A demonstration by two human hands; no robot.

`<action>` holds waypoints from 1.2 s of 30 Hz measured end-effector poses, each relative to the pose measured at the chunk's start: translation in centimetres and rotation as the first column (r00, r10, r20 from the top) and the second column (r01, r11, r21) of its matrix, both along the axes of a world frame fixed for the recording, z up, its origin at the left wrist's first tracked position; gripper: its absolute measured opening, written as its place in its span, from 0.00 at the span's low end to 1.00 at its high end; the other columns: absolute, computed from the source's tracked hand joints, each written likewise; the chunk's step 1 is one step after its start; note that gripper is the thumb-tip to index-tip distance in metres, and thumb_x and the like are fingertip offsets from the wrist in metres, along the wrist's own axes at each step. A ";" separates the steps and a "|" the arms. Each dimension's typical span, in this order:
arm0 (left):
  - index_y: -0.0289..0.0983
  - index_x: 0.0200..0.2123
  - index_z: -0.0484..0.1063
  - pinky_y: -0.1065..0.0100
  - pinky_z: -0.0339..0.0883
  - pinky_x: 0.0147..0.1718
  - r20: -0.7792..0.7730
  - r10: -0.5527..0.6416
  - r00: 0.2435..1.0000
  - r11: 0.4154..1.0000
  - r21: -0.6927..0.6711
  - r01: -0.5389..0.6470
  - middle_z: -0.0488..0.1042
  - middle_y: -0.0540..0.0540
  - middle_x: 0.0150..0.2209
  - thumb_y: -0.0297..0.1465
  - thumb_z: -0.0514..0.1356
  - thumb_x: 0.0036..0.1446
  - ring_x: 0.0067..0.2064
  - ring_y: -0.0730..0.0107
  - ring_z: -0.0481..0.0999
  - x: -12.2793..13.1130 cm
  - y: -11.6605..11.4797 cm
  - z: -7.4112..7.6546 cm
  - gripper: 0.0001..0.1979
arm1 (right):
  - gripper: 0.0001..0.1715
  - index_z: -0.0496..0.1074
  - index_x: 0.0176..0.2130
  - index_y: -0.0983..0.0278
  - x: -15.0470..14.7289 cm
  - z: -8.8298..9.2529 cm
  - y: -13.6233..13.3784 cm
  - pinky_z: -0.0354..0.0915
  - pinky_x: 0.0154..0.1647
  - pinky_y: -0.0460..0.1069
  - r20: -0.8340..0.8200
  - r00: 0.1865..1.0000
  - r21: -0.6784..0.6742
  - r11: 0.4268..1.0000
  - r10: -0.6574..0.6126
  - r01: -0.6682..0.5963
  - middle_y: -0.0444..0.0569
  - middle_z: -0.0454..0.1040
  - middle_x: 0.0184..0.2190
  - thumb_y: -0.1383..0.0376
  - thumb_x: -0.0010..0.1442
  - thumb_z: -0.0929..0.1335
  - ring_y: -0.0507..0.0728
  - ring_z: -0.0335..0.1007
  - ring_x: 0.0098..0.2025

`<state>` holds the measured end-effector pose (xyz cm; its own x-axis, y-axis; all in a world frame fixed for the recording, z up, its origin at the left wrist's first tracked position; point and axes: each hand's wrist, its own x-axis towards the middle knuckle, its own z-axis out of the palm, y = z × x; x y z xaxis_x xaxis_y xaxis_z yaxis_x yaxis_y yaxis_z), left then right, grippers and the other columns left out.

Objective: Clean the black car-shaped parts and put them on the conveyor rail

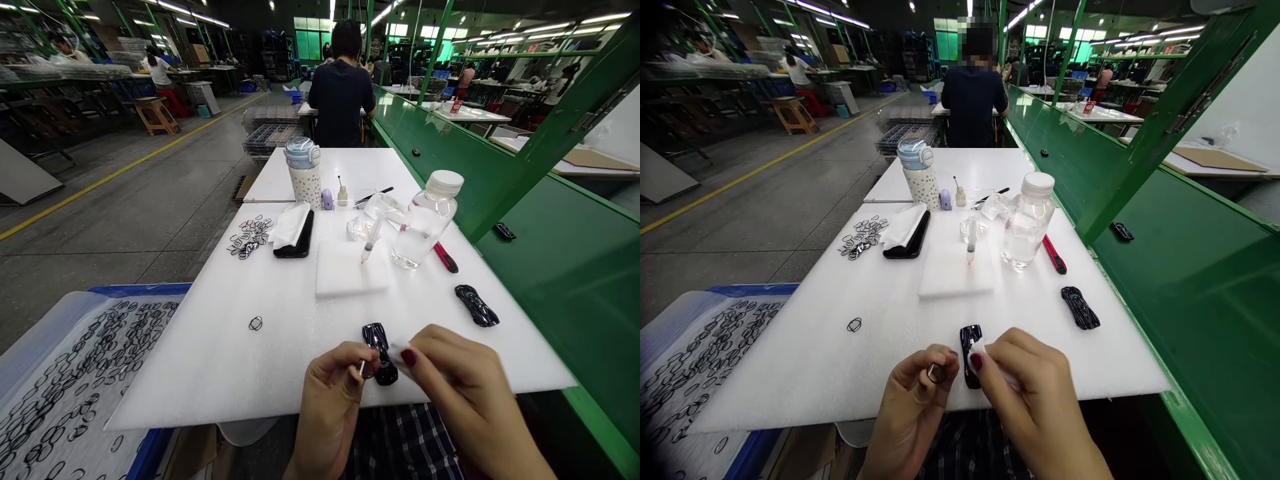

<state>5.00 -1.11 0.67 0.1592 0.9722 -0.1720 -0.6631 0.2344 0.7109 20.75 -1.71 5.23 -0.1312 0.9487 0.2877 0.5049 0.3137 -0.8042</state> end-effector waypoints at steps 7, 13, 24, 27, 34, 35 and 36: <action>0.42 0.35 0.79 0.72 0.67 0.47 -0.289 0.078 0.954 0.977 0.213 -0.016 0.68 0.44 0.49 0.35 0.68 0.52 0.52 0.62 0.69 0.4 -0.6 0.2 0.06 | 0.20 0.70 0.27 0.66 -2.7 -2.2 -0.3 0.58 0.31 0.45 -0.543 0.834 -0.422 0.891 -0.101 -0.168 0.44 0.63 0.26 0.53 0.59 0.69 0.51 0.58 0.30; 0.43 0.41 0.79 0.72 0.69 0.45 -0.239 0.042 0.970 0.982 0.186 0.004 0.67 0.45 0.50 0.33 0.66 0.55 0.47 0.65 0.73 0.6 -0.6 0.1 0.09 | 0.15 0.65 0.31 0.63 -3.5 -3.0 -1.0 0.56 0.30 0.45 -0.510 0.860 -0.246 0.963 -0.036 -0.106 0.43 0.59 0.28 0.58 0.67 0.62 0.51 0.54 0.30; 0.40 0.32 0.81 0.76 0.70 0.39 0.028 -0.065 0.998 0.996 0.059 0.063 0.75 0.47 0.35 0.35 0.70 0.49 0.37 0.72 0.74 -0.1 -0.3 -0.1 0.07 | 0.21 0.67 0.24 0.65 -3.0 -2.7 -0.6 0.56 0.24 0.44 -0.453 0.891 -0.205 0.976 -0.030 -0.072 0.42 0.61 0.21 0.56 0.64 0.66 0.49 0.57 0.24; 0.39 0.31 0.81 0.78 0.70 0.39 0.106 -0.078 0.991 0.997 0.006 0.077 0.80 0.48 0.31 0.34 0.73 0.45 0.35 0.75 0.76 -0.4 0.0 -0.1 0.09 | 0.16 0.71 0.25 0.64 -2.2 -2.3 -0.5 0.56 0.22 0.43 -0.375 0.924 -0.015 0.998 -0.068 0.067 0.43 0.63 0.20 0.62 0.63 0.67 0.49 0.60 0.23; 0.39 0.30 0.82 0.80 0.72 0.34 0.163 -0.047 0.986 0.997 -0.050 0.056 0.81 0.49 0.28 0.32 0.74 0.42 0.30 0.77 0.77 -0.3 -0.2 0.1 0.09 | 0.09 0.75 0.40 0.65 -2.4 -1.4 -0.2 0.63 0.22 0.44 -0.082 0.996 0.399 0.917 0.027 0.008 0.49 0.68 0.29 0.72 0.61 0.65 0.50 0.65 0.26; 0.39 0.29 0.82 0.79 0.72 0.34 0.168 -0.027 0.985 0.997 -0.070 0.039 0.81 0.50 0.27 0.31 0.75 0.41 0.29 0.77 0.77 -0.2 -0.2 0.2 0.09 | 0.09 0.75 0.40 0.65 -2.6 -1.3 -0.1 0.63 0.21 0.44 -0.014 1.000 0.439 0.899 0.009 -0.001 0.50 0.68 0.29 0.72 0.61 0.66 0.50 0.64 0.25; 0.39 0.28 0.82 0.79 0.72 0.34 0.169 -0.005 0.986 0.995 -0.095 0.021 0.81 0.50 0.26 0.31 0.75 0.40 0.29 0.77 0.77 -0.2 -0.3 0.3 0.09 | 0.09 0.75 0.40 0.65 -2.8 -1.1 0.0 0.62 0.21 0.44 0.052 0.999 0.472 0.881 -0.010 -0.016 0.50 0.68 0.30 0.72 0.60 0.66 0.49 0.62 0.24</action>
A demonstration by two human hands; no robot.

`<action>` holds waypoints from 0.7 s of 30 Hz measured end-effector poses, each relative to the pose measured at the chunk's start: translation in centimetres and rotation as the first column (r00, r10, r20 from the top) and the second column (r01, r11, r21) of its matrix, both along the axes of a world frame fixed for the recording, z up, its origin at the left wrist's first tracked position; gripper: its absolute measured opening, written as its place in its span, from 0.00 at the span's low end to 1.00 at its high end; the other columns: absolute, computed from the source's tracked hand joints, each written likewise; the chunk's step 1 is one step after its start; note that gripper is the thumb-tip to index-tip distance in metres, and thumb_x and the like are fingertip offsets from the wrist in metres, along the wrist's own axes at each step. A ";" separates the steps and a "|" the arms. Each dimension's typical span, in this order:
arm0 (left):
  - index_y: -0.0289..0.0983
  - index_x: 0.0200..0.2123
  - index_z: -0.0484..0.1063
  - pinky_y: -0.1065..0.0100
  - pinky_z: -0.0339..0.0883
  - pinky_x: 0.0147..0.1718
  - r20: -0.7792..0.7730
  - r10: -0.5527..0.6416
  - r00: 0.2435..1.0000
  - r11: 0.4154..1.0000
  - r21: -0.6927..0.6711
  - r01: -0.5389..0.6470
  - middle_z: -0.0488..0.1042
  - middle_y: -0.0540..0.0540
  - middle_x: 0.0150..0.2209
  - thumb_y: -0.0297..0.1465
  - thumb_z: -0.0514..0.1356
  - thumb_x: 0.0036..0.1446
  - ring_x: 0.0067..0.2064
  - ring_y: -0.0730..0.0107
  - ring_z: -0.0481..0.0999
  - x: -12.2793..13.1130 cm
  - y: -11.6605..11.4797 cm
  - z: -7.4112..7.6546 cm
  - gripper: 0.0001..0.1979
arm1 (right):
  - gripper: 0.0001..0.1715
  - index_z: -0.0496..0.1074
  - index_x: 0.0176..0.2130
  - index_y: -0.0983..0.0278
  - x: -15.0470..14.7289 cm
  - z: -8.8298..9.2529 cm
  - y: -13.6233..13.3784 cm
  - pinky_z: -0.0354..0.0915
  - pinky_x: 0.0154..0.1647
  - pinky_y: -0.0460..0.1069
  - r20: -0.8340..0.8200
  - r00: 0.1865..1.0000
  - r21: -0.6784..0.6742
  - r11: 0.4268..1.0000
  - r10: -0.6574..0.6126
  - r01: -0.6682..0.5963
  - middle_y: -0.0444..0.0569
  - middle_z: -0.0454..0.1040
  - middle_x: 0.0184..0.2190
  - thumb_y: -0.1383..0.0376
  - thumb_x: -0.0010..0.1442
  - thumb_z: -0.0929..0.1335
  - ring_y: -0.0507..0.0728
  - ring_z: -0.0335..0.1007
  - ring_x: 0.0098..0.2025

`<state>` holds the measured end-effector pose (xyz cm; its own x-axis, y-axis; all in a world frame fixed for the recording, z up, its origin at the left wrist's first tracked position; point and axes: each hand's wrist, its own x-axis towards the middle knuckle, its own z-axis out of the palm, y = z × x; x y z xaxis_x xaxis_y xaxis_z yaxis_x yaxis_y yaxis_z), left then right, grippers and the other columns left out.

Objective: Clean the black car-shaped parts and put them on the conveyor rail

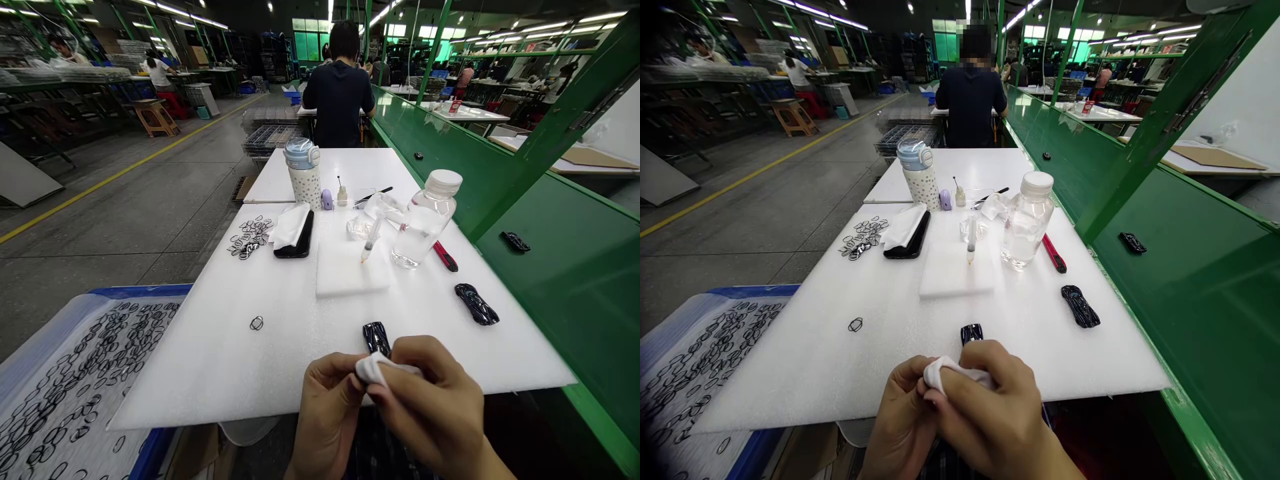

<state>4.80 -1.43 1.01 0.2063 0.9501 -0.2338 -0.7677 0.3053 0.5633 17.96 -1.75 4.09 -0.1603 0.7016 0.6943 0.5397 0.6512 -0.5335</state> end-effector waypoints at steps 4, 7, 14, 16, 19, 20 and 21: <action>0.39 0.27 0.82 0.81 0.72 0.32 -0.015 0.032 0.999 0.999 -0.036 -0.032 0.81 0.49 0.27 0.30 0.75 0.39 0.29 0.77 0.78 0.0 0.0 0.2 0.09 | 0.08 0.74 0.39 0.65 0.6 0.7 -0.1 0.62 0.21 0.45 0.201 0.980 0.048 0.999 0.008 -0.018 0.49 0.68 0.29 0.70 0.61 0.65 0.49 0.60 0.23; 0.39 0.27 0.82 0.82 0.72 0.33 -0.041 0.014 0.999 1.000 -0.002 -0.014 0.82 0.49 0.27 0.31 0.76 0.39 0.30 0.77 0.79 0.1 0.2 0.0 0.10 | 0.06 0.74 0.36 0.66 2.0 1.1 -0.4 0.62 0.22 0.45 0.239 0.970 0.048 0.998 -0.051 0.040 0.49 0.68 0.28 0.71 0.60 0.66 0.49 0.62 0.23; 0.41 0.30 0.81 0.79 0.73 0.34 -0.435 0.026 0.900 0.995 0.094 0.017 0.81 0.49 0.29 0.35 0.73 0.44 0.32 0.74 0.78 -1.9 -0.3 0.7 0.08 | 0.07 0.73 0.36 0.65 4.3 -1.2 -0.6 0.57 0.21 0.44 0.050 0.988 -0.193 0.969 -0.145 0.152 0.48 0.66 0.29 0.73 0.62 0.66 0.49 0.62 0.26; 0.42 0.32 0.81 0.76 0.73 0.36 -0.696 0.140 0.704 0.976 0.217 0.020 0.81 0.50 0.31 0.32 0.71 0.47 0.34 0.71 0.79 -2.7 -0.2 0.8 0.06 | 0.08 0.73 0.34 0.64 4.5 -2.2 -0.6 0.57 0.22 0.45 0.025 0.989 -0.301 0.942 -0.148 0.148 0.47 0.66 0.28 0.71 0.63 0.65 0.49 0.62 0.26; 0.42 0.34 0.79 0.73 0.73 0.37 -0.868 0.368 0.334 0.880 0.441 0.176 0.80 0.52 0.32 0.27 0.68 0.50 0.34 0.71 0.79 -2.7 0.2 0.6 0.07 | 0.11 0.72 0.31 0.64 4.4 -3.5 -0.5 0.56 0.22 0.45 0.025 0.985 -0.411 0.897 -0.170 0.165 0.46 0.65 0.27 0.67 0.65 0.65 0.49 0.62 0.25; 0.42 0.34 0.79 0.72 0.73 0.37 -0.858 0.437 0.270 0.830 0.500 0.247 0.80 0.52 0.32 0.25 0.67 0.51 0.35 0.71 0.78 -2.3 0.4 0.4 0.08 | 0.12 0.72 0.31 0.64 4.3 -3.7 -0.5 0.56 0.23 0.46 0.025 0.984 -0.430 0.887 -0.174 0.168 0.46 0.65 0.27 0.66 0.65 0.64 0.49 0.61 0.25; 0.41 0.35 0.78 0.71 0.73 0.37 -0.836 0.493 0.238 0.778 0.547 0.308 0.79 0.52 0.32 0.24 0.66 0.52 0.35 0.71 0.78 -1.8 0.5 0.2 0.08 | 0.12 0.72 0.31 0.63 4.2 -3.9 -0.5 0.56 0.23 0.46 0.023 0.985 -0.444 0.881 -0.172 0.164 0.46 0.65 0.27 0.66 0.66 0.64 0.49 0.61 0.25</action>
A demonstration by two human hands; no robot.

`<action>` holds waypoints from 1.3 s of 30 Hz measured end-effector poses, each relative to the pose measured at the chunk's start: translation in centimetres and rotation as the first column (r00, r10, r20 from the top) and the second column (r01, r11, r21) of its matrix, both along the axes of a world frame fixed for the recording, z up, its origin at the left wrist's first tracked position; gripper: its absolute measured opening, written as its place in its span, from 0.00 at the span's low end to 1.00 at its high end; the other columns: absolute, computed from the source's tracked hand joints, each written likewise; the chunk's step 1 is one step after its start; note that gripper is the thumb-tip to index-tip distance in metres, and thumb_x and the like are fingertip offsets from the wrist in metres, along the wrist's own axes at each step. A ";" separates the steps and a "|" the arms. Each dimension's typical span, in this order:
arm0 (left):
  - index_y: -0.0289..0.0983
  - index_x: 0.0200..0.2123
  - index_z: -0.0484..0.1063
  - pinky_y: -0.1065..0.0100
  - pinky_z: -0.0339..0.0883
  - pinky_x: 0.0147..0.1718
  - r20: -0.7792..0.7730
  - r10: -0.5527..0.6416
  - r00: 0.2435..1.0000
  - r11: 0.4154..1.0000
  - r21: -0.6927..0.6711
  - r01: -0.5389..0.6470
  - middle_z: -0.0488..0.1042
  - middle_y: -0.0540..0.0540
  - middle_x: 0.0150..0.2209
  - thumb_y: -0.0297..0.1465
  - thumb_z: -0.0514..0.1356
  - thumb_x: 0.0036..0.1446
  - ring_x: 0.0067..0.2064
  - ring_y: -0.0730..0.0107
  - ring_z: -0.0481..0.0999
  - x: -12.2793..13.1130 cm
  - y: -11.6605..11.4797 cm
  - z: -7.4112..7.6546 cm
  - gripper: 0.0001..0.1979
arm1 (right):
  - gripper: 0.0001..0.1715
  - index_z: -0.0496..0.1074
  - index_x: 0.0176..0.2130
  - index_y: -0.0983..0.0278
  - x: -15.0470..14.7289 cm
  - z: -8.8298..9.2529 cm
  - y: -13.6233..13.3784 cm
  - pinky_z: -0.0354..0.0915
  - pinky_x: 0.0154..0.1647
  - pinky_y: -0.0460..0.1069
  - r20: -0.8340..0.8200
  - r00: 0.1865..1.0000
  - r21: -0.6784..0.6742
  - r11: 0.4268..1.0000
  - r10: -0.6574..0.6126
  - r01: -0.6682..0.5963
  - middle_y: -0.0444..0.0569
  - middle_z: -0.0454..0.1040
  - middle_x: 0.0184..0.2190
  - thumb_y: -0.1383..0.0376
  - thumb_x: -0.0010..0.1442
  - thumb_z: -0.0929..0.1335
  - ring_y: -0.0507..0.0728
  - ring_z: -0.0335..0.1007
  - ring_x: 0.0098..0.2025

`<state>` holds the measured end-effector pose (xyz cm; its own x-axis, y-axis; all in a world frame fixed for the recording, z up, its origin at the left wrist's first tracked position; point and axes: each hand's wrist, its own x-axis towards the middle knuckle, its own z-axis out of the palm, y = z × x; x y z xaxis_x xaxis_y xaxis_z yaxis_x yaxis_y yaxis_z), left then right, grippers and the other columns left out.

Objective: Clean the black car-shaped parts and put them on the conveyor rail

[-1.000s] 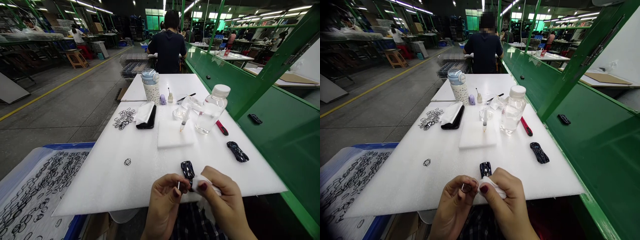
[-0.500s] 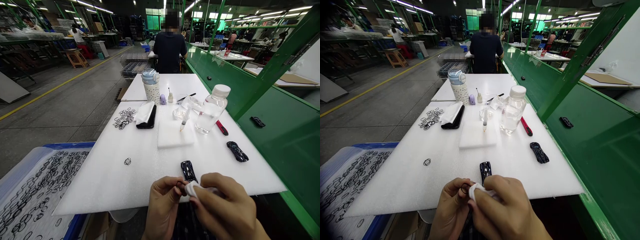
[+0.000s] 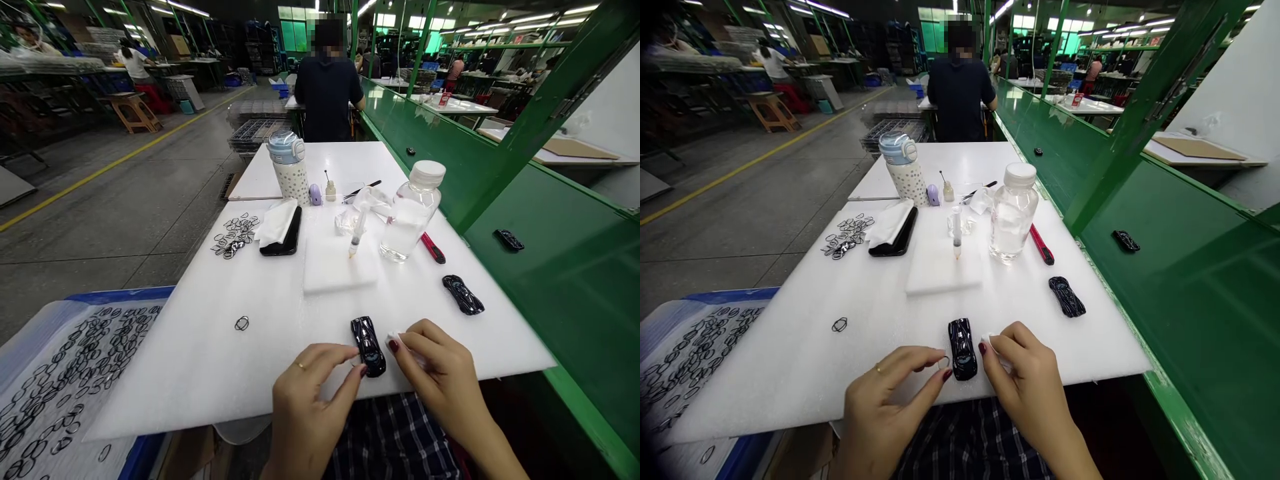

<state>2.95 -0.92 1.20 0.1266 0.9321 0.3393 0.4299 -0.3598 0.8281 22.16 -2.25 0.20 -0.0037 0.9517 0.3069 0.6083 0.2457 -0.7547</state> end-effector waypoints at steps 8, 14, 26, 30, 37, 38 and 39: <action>0.39 0.37 0.76 0.67 0.72 0.35 -0.145 -0.076 0.987 0.995 0.050 0.084 0.73 0.50 0.34 0.21 0.64 0.53 0.36 0.69 0.75 2.3 0.7 -0.9 0.10 | 0.14 0.69 0.30 0.64 -0.3 -0.1 0.0 0.55 0.26 0.46 0.008 0.998 -0.126 0.990 0.065 -0.064 0.44 0.65 0.29 0.65 0.66 0.62 0.49 0.62 0.27; 0.41 0.43 0.76 0.62 0.73 0.45 -0.143 -0.061 0.988 0.998 -0.043 0.055 0.74 0.47 0.44 0.21 0.64 0.51 0.45 0.64 0.76 1.3 0.9 -0.9 0.16 | 0.12 0.66 0.30 0.63 -0.2 0.2 0.1 0.54 0.27 0.47 0.049 0.997 -0.191 0.980 0.064 -0.053 0.43 0.63 0.29 0.63 0.66 0.63 0.49 0.61 0.27; 0.43 0.44 0.76 0.54 0.73 0.51 -0.157 -0.035 0.987 0.997 -0.067 0.025 0.75 0.46 0.51 0.25 0.61 0.54 0.51 0.60 0.75 1.4 1.0 -0.9 0.14 | 0.14 0.62 0.28 0.63 -0.2 0.8 0.2 0.52 0.26 0.47 0.062 0.995 -0.259 0.964 0.081 -0.062 0.42 0.61 0.27 0.62 0.65 0.63 0.49 0.59 0.27; 0.43 0.44 0.76 0.52 0.73 0.50 -0.153 -0.042 0.987 0.997 -0.077 0.030 0.75 0.46 0.51 0.25 0.62 0.54 0.51 0.59 0.75 1.4 1.3 -1.0 0.14 | 0.14 0.63 0.28 0.63 -0.2 1.0 0.4 0.53 0.26 0.47 0.060 0.995 -0.299 0.953 0.074 -0.053 0.42 0.62 0.27 0.61 0.65 0.63 0.50 0.60 0.27; 0.43 0.43 0.77 0.52 0.73 0.50 -0.149 -0.045 0.988 0.995 -0.093 0.031 0.76 0.46 0.50 0.24 0.62 0.53 0.50 0.59 0.75 1.5 1.3 -0.9 0.14 | 0.16 0.63 0.27 0.63 -0.3 1.4 0.8 0.51 0.27 0.48 0.100 0.993 -0.339 0.941 0.059 -0.022 0.42 0.62 0.26 0.59 0.65 0.63 0.51 0.60 0.27; 0.43 0.43 0.77 0.52 0.73 0.50 -0.148 -0.047 0.988 0.994 -0.109 0.031 0.76 0.46 0.50 0.24 0.62 0.53 0.50 0.59 0.75 1.6 1.3 -0.8 0.14 | 0.16 0.63 0.27 0.63 -0.3 1.4 0.8 0.51 0.27 0.48 0.102 0.993 -0.338 0.941 0.059 -0.021 0.42 0.62 0.26 0.59 0.65 0.63 0.51 0.60 0.27; 0.42 0.42 0.77 0.52 0.73 0.50 -0.146 -0.049 0.988 0.991 -0.127 0.030 0.76 0.45 0.50 0.23 0.62 0.53 0.50 0.59 0.75 1.6 1.3 -0.7 0.14 | 0.16 0.63 0.27 0.63 -0.4 1.3 0.9 0.51 0.26 0.48 0.105 0.993 -0.336 0.942 0.060 -0.021 0.42 0.62 0.26 0.59 0.65 0.63 0.51 0.60 0.27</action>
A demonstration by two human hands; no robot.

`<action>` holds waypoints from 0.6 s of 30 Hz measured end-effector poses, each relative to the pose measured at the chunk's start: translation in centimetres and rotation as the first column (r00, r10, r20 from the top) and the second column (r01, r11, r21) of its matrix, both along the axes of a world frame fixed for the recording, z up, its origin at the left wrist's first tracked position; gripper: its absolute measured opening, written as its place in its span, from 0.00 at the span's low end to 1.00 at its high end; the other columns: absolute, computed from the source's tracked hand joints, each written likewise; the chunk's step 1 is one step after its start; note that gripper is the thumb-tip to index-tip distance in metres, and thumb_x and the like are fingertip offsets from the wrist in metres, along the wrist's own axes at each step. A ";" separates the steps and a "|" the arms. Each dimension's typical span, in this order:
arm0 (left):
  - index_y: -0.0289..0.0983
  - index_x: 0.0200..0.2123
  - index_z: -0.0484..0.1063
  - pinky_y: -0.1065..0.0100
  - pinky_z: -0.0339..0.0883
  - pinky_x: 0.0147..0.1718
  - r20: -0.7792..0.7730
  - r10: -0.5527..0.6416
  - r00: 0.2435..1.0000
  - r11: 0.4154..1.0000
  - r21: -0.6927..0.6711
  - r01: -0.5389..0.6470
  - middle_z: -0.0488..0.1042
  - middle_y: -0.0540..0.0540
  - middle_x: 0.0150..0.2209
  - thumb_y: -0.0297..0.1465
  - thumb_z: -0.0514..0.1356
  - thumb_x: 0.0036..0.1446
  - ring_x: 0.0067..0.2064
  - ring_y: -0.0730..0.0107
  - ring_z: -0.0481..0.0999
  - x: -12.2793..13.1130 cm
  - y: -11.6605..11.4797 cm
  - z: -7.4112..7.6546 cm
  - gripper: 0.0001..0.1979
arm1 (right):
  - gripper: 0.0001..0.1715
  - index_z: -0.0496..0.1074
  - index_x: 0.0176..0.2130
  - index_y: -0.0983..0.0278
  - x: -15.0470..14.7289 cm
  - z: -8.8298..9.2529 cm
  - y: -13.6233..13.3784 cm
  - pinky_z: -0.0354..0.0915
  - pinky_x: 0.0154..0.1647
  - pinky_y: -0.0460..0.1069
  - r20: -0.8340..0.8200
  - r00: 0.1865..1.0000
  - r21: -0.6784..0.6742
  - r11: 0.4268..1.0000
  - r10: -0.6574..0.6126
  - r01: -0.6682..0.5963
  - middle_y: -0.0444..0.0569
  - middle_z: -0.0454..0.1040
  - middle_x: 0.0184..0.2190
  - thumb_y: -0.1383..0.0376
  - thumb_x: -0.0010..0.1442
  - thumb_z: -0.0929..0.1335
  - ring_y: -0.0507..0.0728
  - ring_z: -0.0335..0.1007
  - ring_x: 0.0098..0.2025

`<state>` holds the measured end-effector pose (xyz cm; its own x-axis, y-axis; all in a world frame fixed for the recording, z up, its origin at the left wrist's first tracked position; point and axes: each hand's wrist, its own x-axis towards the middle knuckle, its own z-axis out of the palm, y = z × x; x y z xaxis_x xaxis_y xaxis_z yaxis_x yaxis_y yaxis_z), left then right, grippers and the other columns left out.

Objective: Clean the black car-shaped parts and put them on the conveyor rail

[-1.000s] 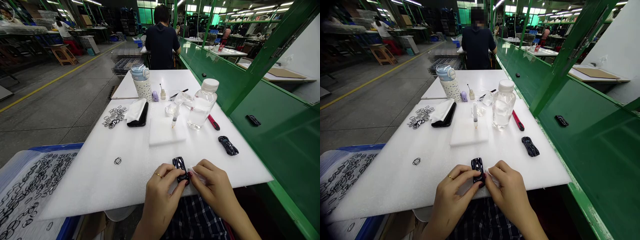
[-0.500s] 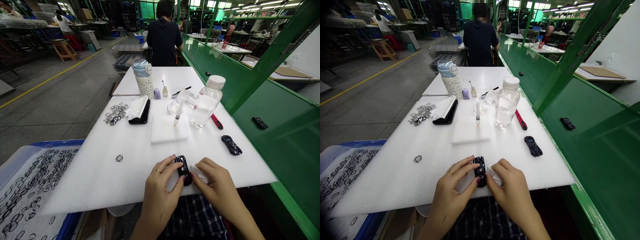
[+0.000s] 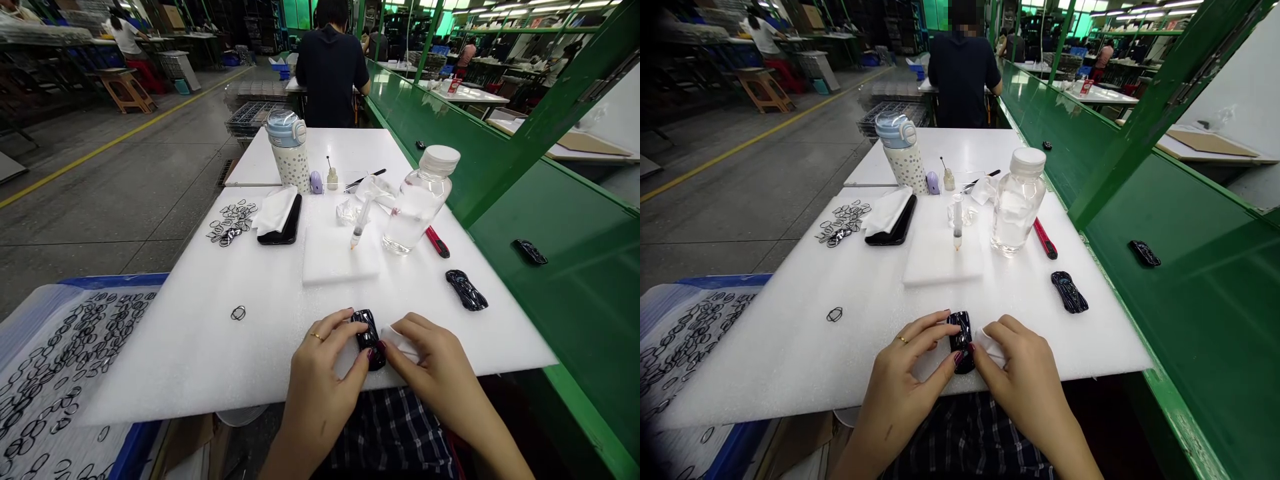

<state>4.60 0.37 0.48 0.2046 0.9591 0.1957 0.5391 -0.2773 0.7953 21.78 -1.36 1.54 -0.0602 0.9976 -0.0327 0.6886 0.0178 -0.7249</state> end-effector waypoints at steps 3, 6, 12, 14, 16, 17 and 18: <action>0.42 0.41 0.77 0.51 0.73 0.50 0.002 -0.007 1.000 0.998 -0.068 0.007 0.75 0.45 0.48 0.23 0.61 0.52 0.50 0.59 0.75 -0.1 0.4 0.6 0.13 | 0.17 0.62 0.26 0.63 0.0 -0.1 0.2 0.51 0.26 0.48 0.018 1.000 0.003 1.000 0.001 -0.001 0.42 0.62 0.25 0.59 0.64 0.64 0.51 0.59 0.26; 0.44 0.43 0.77 0.52 0.74 0.49 -0.015 -0.094 0.995 0.987 -0.131 0.091 0.74 0.45 0.50 0.24 0.65 0.49 0.51 0.57 0.75 -0.9 1.1 1.3 0.16 | 0.16 0.62 0.26 0.63 0.3 -0.2 0.2 0.52 0.26 0.48 -0.014 1.000 0.006 1.000 0.017 -0.017 0.42 0.62 0.25 0.61 0.64 0.65 0.51 0.60 0.27; 0.48 0.57 0.67 0.50 0.64 0.59 -0.152 -0.305 0.940 0.951 -0.096 0.293 0.66 0.48 0.61 0.25 0.69 0.47 0.61 0.55 0.65 -1.3 1.4 1.4 0.33 | 0.11 0.68 0.31 0.63 0.8 -0.6 -0.9 0.57 0.27 0.47 -0.187 0.982 0.209 0.976 -0.021 0.061 0.44 0.64 0.27 0.65 0.65 0.64 0.52 0.62 0.28; 0.45 0.54 0.70 0.50 0.68 0.54 -0.191 -0.213 0.958 0.977 -0.054 0.207 0.70 0.45 0.56 0.28 0.71 0.45 0.56 0.54 0.69 -0.5 1.0 0.9 0.31 | 0.08 0.71 0.33 0.63 0.7 -1.0 -1.4 0.58 0.26 0.48 -0.211 0.977 0.311 0.944 -0.042 0.108 0.46 0.66 0.28 0.67 0.64 0.64 0.52 0.63 0.28; 0.43 0.50 0.72 0.48 0.71 0.48 -0.225 -0.086 0.970 0.996 0.006 0.090 0.72 0.44 0.50 0.31 0.73 0.42 0.50 0.52 0.72 0.3 0.7 0.3 0.29 | 0.07 0.73 0.36 0.63 0.7 -1.6 -1.9 0.60 0.26 0.48 -0.200 0.978 0.404 0.905 -0.057 0.135 0.48 0.68 0.30 0.69 0.64 0.65 0.53 0.64 0.28; 0.43 0.48 0.72 0.49 0.72 0.46 -0.237 -0.043 0.970 0.998 0.037 0.054 0.72 0.44 0.47 0.32 0.74 0.42 0.48 0.52 0.73 0.5 0.5 0.1 0.28 | 0.07 0.73 0.38 0.63 0.7 -1.9 -2.0 0.60 0.25 0.48 -0.180 0.982 0.450 0.882 -0.065 0.141 0.49 0.68 0.31 0.70 0.63 0.65 0.53 0.65 0.29; 0.43 0.47 0.72 0.49 0.72 0.44 -0.245 -0.020 0.969 0.998 0.060 0.036 0.72 0.45 0.44 0.33 0.73 0.42 0.46 0.53 0.73 0.7 0.5 -0.1 0.27 | 0.09 0.73 0.40 0.62 0.7 -2.2 -2.2 0.61 0.25 0.47 -0.152 0.986 0.498 0.856 -0.069 0.137 0.49 0.69 0.32 0.72 0.62 0.65 0.53 0.66 0.29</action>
<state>5.26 0.82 0.38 0.2807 0.9393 0.1971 0.7058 -0.3412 0.6208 22.52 -3.56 -0.66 0.0738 0.8751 0.4783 0.6118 0.3390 -0.7147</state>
